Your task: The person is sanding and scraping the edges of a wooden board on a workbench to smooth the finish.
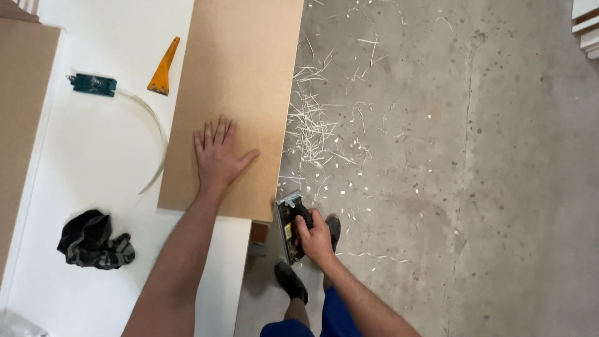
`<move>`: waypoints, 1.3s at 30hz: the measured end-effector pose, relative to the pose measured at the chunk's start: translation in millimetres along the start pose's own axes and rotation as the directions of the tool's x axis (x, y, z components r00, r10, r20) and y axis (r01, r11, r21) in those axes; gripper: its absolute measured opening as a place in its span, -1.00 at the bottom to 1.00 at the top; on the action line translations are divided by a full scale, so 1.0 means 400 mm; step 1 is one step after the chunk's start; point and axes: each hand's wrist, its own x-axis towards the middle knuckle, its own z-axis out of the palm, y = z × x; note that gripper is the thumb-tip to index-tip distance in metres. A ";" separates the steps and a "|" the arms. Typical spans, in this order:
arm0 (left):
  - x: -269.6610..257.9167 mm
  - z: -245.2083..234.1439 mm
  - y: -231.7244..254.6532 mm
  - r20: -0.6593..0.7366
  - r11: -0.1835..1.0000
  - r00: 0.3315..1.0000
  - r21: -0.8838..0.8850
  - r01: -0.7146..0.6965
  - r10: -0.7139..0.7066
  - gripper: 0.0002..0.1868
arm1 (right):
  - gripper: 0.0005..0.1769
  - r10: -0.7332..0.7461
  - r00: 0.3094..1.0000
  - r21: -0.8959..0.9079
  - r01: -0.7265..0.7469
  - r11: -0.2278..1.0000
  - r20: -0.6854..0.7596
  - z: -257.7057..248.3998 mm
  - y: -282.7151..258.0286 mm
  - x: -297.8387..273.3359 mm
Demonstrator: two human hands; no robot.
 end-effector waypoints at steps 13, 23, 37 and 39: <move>0.010 0.013 -0.005 -0.069 0.999 0.997 0.033 -0.014 0.016 -0.03 | -0.69 -0.177 0.978 -0.168 0.157 0.973 -0.109 0.071 -0.036 0.149; 0.006 0.000 0.006 -0.029 1.000 1.000 0.030 -0.002 0.003 -0.28 | -0.61 -0.270 0.959 -0.280 0.236 0.930 -0.086 0.050 -0.143 0.273; 0.000 0.005 0.003 0.005 1.000 1.000 0.012 0.010 -0.010 -0.37 | -0.60 -0.256 0.964 -0.225 0.234 0.946 -0.075 0.022 -0.290 0.503; 0.016 0.005 0.008 -0.004 1.000 1.000 0.021 0.018 -0.018 -0.38 | -0.56 -0.245 0.966 -0.277 0.215 0.937 -0.080 0.057 -0.193 0.294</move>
